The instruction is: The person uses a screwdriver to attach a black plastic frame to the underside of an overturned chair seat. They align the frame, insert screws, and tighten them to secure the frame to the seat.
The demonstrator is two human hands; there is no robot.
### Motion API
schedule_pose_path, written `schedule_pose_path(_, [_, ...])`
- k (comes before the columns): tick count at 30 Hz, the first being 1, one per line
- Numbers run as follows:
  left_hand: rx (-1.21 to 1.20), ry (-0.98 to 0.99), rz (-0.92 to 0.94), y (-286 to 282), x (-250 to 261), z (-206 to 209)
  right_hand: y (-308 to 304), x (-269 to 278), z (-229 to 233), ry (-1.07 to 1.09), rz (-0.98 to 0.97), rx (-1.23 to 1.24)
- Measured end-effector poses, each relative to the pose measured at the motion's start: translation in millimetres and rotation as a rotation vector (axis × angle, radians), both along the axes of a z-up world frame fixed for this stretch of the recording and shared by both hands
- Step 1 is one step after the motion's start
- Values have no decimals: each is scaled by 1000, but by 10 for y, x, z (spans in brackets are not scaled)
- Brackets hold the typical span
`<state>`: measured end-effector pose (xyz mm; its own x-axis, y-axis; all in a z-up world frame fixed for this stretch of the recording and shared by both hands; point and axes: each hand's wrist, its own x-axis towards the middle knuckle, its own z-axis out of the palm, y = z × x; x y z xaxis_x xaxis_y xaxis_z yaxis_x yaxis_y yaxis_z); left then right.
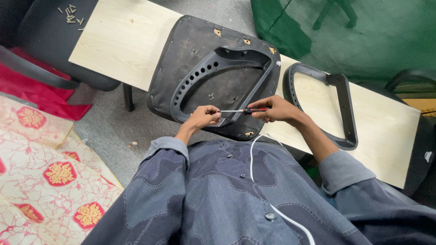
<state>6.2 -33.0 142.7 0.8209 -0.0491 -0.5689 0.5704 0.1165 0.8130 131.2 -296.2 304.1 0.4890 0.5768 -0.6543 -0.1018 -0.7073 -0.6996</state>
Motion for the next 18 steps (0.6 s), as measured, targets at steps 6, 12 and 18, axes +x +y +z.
schedule_pose_path(6, [-17, -28, 53, 42, -1, -188, -5, 101, -53, 19, -15, -20])
schedule_pose_path(12, [-64, -24, 88, 73, -21, -307, -51, 168, -182, 51, 76, -14])
schedule_pose_path(18, [-34, -25, 74, 50, -50, -168, -63, 171, -171, 38, 18, -26])
